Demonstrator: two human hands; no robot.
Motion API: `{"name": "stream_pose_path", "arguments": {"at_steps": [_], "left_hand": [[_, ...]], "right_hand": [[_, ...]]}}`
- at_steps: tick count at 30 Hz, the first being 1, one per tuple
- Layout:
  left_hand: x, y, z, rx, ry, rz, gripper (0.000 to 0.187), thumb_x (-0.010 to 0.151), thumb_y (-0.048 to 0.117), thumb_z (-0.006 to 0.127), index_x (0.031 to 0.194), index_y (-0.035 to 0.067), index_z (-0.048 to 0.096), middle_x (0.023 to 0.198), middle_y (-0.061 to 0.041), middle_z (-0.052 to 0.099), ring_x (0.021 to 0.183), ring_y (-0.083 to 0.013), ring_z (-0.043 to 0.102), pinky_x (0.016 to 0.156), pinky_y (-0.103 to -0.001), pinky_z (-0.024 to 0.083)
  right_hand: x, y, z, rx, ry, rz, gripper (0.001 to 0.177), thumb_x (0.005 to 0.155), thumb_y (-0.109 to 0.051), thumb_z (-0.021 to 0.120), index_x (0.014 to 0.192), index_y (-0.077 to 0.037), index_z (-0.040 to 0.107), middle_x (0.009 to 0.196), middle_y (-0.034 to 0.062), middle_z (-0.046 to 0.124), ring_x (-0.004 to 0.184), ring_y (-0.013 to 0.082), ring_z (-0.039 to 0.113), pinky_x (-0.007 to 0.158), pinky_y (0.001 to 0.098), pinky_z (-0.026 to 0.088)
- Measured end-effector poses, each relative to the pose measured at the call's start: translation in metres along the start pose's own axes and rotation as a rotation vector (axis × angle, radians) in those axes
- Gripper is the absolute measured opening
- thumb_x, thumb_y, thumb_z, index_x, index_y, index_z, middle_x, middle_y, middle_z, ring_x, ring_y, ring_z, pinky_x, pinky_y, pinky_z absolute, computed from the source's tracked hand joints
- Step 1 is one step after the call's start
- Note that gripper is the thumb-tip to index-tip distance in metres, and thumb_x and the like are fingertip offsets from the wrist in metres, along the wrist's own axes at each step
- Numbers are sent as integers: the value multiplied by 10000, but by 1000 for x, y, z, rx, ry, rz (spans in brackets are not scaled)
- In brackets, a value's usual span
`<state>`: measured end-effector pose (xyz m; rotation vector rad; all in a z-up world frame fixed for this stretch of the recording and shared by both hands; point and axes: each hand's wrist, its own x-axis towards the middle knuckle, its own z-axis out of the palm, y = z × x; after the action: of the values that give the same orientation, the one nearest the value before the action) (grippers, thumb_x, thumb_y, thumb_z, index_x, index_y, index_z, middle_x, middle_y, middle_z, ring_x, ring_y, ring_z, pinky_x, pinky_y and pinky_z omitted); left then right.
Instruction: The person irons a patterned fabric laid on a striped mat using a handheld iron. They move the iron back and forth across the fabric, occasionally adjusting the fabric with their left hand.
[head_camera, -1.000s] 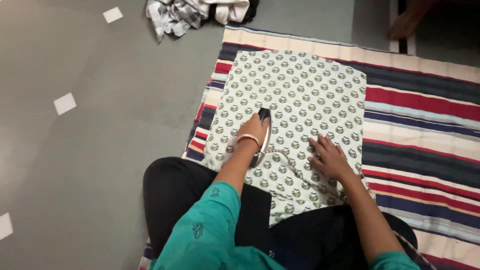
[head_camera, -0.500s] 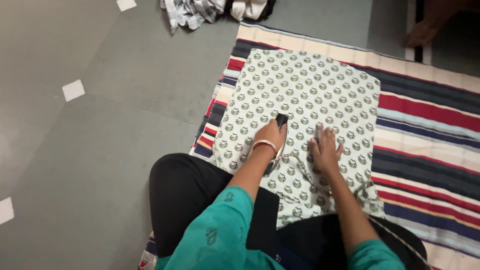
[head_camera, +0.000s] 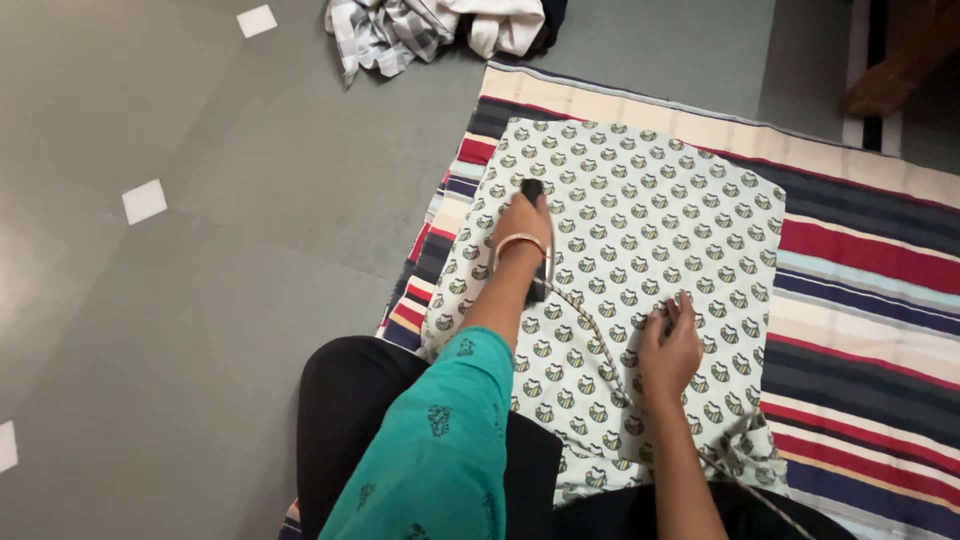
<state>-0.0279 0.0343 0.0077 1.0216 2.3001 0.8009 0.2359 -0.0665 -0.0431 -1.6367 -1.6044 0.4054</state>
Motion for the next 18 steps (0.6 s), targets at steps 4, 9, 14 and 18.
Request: {"name": "stream_pose_path", "arguments": {"at_steps": [4,9,14,18], "left_hand": [[7,-11,-13,-61,66,-38,513,1011,448,475,1203,-17,574,1104,-269,719,1044,-437,702,904,-527,551],[1,-45,-26,-54,210,-3,512,997,461,509,1161,-16,597,1126,-269,707,1024,-456,691,897,-536,538],[-25,-74,-45,-79,123,-103,519,987,481,504,1174,2,573,1086,-273,710,1021,-458,687,871,-543,539],[-54,-94,-53,-79,168,-37,507,995,470,524,1157,-6,583,1066,-282,711,1007,-467,688,865,-547,538]], "right_hand": [[0,-5,-3,-207,-15,-145,561,975,-238,655,1453,28,528,1207,201,731,1046,354,683,994,492,463],[-10,-2,1,-324,-58,-222,596,989,-269,633,1472,46,487,1225,274,678,1186,401,636,1048,502,460],[-16,-1,5,-325,-46,-272,654,990,-276,622,1491,97,427,1343,305,614,1250,436,594,1082,501,428],[-25,0,1,-201,-109,-193,756,968,-305,611,1541,104,337,1407,306,561,1276,439,555,1145,521,350]]}}
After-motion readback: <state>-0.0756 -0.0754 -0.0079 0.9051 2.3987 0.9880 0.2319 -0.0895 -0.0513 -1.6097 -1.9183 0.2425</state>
